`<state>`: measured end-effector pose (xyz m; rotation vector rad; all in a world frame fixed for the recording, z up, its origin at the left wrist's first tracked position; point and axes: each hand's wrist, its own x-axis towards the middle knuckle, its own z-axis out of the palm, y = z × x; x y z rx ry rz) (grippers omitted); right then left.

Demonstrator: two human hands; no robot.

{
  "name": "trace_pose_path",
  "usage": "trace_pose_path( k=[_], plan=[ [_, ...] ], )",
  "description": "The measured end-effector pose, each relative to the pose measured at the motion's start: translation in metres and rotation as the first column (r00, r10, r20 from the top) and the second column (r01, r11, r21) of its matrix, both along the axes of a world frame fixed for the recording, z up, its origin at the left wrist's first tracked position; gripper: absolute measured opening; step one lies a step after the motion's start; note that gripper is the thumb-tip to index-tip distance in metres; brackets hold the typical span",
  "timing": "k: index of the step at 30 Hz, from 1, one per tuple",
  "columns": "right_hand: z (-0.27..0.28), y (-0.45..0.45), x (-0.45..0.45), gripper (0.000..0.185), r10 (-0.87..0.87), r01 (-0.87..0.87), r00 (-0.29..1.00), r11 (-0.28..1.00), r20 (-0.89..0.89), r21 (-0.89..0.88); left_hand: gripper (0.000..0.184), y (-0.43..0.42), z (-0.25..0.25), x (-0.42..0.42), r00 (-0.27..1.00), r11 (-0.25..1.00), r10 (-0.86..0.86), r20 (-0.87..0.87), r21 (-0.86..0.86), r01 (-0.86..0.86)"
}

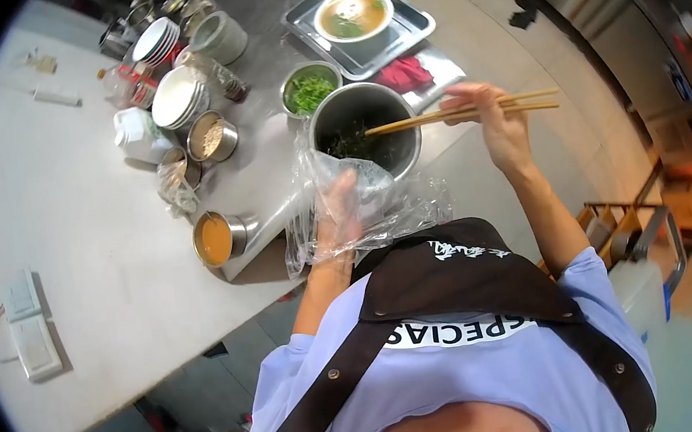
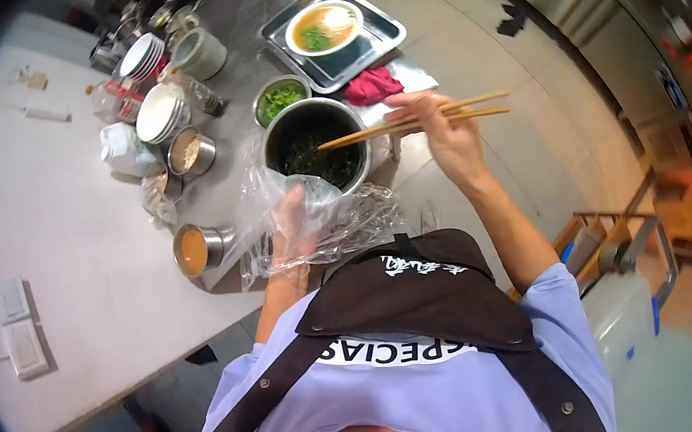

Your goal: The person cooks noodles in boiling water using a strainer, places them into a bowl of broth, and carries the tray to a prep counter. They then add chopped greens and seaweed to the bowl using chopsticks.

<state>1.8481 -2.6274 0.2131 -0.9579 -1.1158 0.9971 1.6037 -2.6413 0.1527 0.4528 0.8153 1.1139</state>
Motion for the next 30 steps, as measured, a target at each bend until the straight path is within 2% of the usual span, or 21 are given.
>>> trace_pose_path(
  k=[1, 3, 6, 9, 12, 16, 17, 18, 22, 24, 27, 30],
  plan=[
    [0.001, 0.014, 0.008, 0.046, -0.009, 0.006, 0.996, 1.000, -0.094, -0.028, 0.051, 0.002, 0.001, 0.003, 0.999, 0.999, 0.034, 0.040, -0.003, -0.034],
    [0.007, 0.035, 0.026, 0.050, 0.034, -0.050, 0.986, 0.995, -0.164, -0.091, 0.045, -0.002, 0.000, 0.016, 0.986, 0.994, 0.106, 0.126, -0.010, -0.106],
    [0.004, 0.087, 0.034, 0.055, 0.156, -0.208, 0.950, 0.962, -0.271, -0.177, 0.040, 0.005, -0.004, 0.026, 0.948, 0.945, 0.319, 0.007, -0.074, -0.318],
    [-0.003, 0.121, 0.028, 0.057, 0.234, -0.339, 0.892, 0.912, -0.387, -0.231, 0.037, 0.003, -0.002, 0.031, 0.921, 0.920, 0.388, 0.019, -0.068, -0.386],
    [0.000, 0.150, 0.021, 0.057, 0.324, -0.421, 0.859, 0.887, -0.396, -0.189, 0.045, 0.004, -0.007, 0.034, 0.883, 0.878, 0.467, -0.042, -0.093, -0.469],
    [0.006, 0.168, 0.005, 0.054, 0.417, -0.460, 0.855, 0.884, -0.309, -0.080, 0.032, 0.008, -0.002, 0.030, 0.852, 0.848, 0.521, -0.049, -0.087, -0.523],
    [0.007, 0.169, 0.001, 0.053, 0.444, -0.452, 0.885, 0.891, -0.139, -0.031, 0.031, 0.014, 0.002, 0.030, 0.855, 0.850, 0.516, -0.044, -0.093, -0.518],
    [0.006, 0.169, -0.004, 0.049, 0.465, -0.468, 0.883, 0.883, -0.065, -0.025, 0.030, 0.020, 0.003, 0.029, 0.859, 0.854, 0.511, -0.034, -0.097, -0.512],
    [0.008, 0.171, -0.018, 0.036, 0.597, -0.601, 0.798, 0.799, 0.080, 0.026, 0.032, 0.040, -0.004, 0.019, 0.842, 0.833, 0.535, -0.077, -0.118, -0.540],
    [0.013, 0.182, -0.021, 0.033, 0.521, -0.609, 0.752, 0.784, 0.404, 0.120, 0.037, 0.054, -0.004, 0.016, 0.837, 0.823, 0.532, -0.131, -0.155, -0.547],
    [-0.004, 0.196, -0.020, 0.033, 0.416, -0.560, 0.745, 0.815, 0.522, 0.149, 0.041, 0.068, -0.008, 0.006, 0.879, 0.892, 0.443, -0.175, -0.011, -0.452],
    [-0.014, 0.203, -0.025, 0.037, 0.435, -0.435, 0.899, 0.900, 0.044, -0.001, 0.040, 0.084, 0.010, 0.006, 0.860, 0.852, 0.498, -0.111, -0.123, -0.509]
  ],
)
